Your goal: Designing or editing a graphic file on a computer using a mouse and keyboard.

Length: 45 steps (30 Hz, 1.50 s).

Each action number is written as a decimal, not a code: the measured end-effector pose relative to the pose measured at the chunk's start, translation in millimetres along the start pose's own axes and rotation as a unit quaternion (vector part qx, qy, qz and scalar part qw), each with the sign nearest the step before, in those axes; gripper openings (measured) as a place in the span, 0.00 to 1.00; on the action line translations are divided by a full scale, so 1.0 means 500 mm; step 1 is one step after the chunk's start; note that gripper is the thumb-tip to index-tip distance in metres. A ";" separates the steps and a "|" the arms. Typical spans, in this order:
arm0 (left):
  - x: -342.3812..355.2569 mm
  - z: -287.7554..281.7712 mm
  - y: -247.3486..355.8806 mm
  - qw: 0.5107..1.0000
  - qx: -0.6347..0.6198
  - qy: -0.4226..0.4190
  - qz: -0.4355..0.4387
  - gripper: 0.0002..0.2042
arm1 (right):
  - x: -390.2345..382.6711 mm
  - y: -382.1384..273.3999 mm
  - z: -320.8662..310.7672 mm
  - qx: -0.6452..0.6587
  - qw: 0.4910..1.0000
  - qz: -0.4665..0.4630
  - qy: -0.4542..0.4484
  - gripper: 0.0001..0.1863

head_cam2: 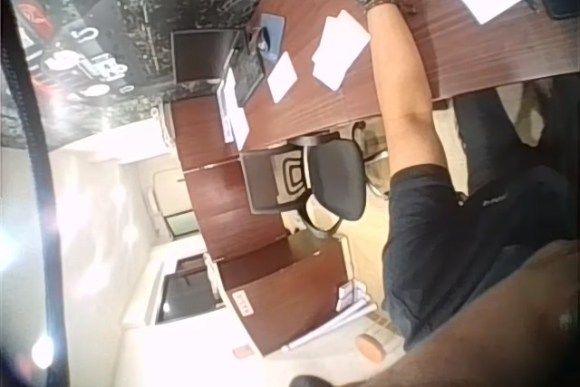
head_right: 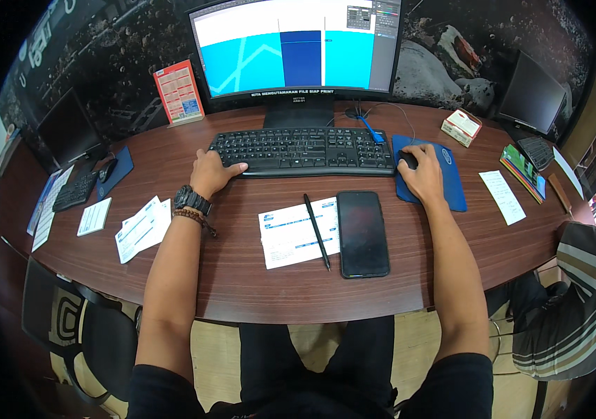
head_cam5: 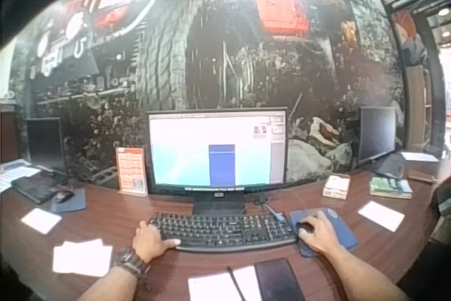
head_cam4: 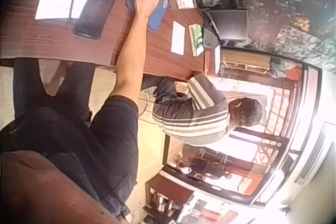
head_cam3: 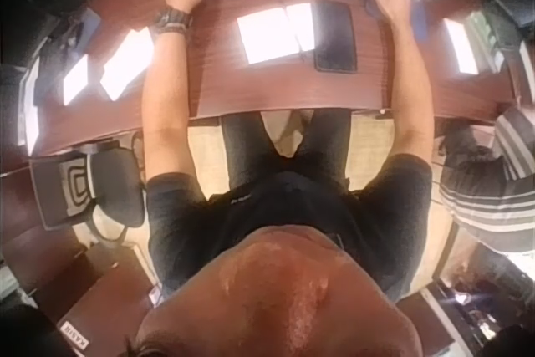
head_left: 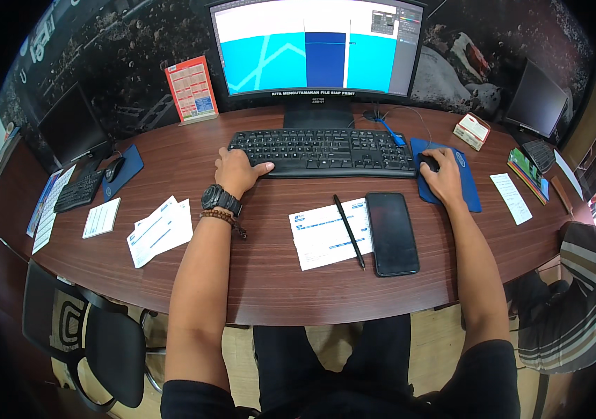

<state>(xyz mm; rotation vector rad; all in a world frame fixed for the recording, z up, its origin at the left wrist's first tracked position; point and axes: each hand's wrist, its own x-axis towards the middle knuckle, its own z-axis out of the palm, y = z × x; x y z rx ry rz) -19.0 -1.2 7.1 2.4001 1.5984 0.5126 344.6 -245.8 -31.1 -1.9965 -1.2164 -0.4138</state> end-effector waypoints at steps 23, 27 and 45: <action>0.007 0.015 -0.008 0.999 0.000 0.035 -0.002 0.46 | 0.000 -0.042 -0.006 -0.046 0.986 -0.163 0.002 0.09; 0.004 0.014 -0.016 0.999 0.001 0.038 -0.005 0.46 | -0.005 -0.049 -0.003 -0.017 1.000 -0.023 0.009 0.16; 0.007 0.023 -0.013 1.000 0.009 0.026 -0.009 0.46 | -0.002 -0.024 0.002 0.025 0.999 -0.017 -0.011 0.17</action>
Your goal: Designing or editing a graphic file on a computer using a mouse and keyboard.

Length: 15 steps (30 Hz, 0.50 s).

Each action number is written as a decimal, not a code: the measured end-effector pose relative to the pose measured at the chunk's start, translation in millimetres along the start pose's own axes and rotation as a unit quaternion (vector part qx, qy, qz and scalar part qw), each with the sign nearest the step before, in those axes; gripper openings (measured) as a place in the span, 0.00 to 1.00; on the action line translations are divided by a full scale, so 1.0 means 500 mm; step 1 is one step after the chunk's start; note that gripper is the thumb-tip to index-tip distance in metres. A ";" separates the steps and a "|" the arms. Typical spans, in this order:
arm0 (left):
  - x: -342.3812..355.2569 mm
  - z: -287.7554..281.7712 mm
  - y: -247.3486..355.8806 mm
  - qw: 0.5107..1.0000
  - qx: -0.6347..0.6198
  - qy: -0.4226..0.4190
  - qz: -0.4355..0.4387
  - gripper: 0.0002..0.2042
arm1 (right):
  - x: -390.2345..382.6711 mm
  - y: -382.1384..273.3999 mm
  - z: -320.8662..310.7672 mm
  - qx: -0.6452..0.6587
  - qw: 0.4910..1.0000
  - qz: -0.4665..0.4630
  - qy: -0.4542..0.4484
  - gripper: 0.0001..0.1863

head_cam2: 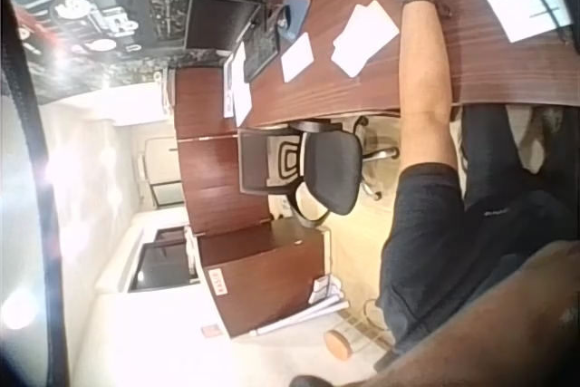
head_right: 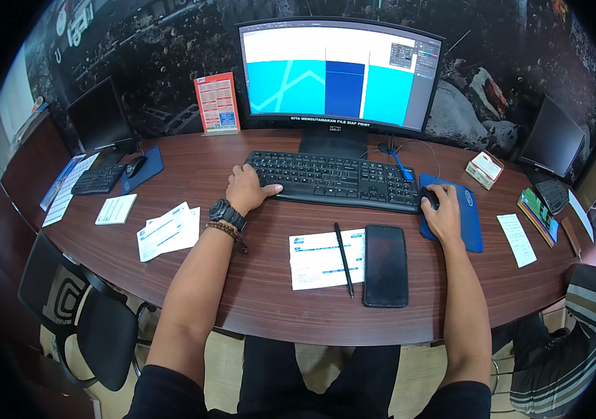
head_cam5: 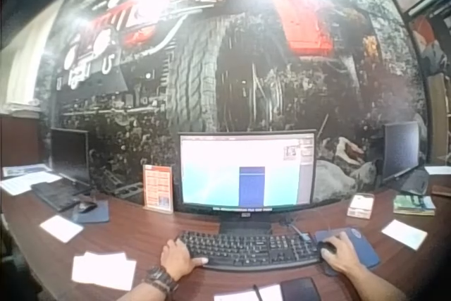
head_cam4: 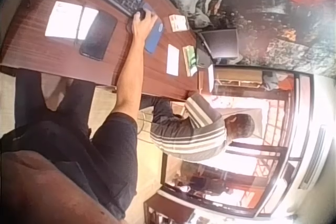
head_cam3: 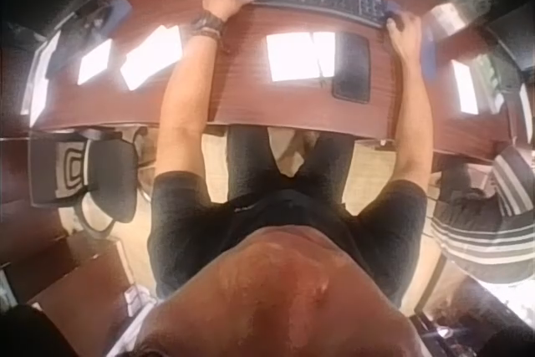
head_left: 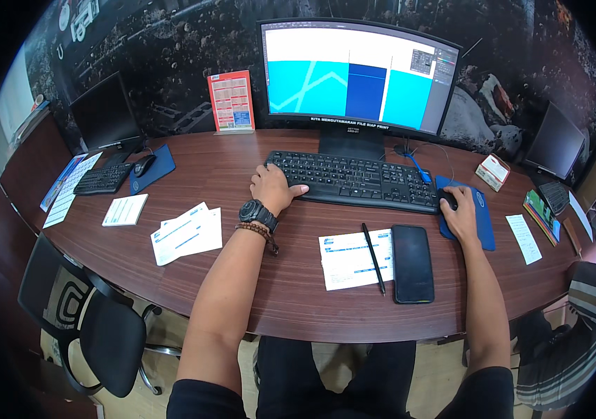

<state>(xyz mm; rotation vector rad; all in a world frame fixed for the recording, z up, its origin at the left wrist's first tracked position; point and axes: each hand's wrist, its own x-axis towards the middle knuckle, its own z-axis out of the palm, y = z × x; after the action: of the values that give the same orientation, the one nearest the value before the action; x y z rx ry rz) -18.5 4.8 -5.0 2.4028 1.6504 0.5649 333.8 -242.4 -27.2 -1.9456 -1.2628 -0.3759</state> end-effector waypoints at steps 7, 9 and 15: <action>-0.004 -0.004 0.004 1.000 -0.017 -0.007 -0.012 0.44 | -0.001 -0.004 -0.004 0.002 1.000 0.004 -0.005 0.18; -0.001 -0.002 0.000 1.000 -0.002 -0.001 0.000 0.46 | 0.000 -0.001 -0.002 -0.006 1.000 0.000 -0.002 0.18; -0.004 0.000 0.002 1.000 -0.011 0.008 -0.005 0.44 | -0.002 -0.010 -0.003 -0.002 1.000 0.002 0.009 0.18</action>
<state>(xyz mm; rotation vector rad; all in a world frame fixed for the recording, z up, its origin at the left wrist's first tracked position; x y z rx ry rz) -18.5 2.6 -5.0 2.3787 1.6527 0.5984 329.0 -242.9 -24.7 -1.9440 -1.2479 -0.3926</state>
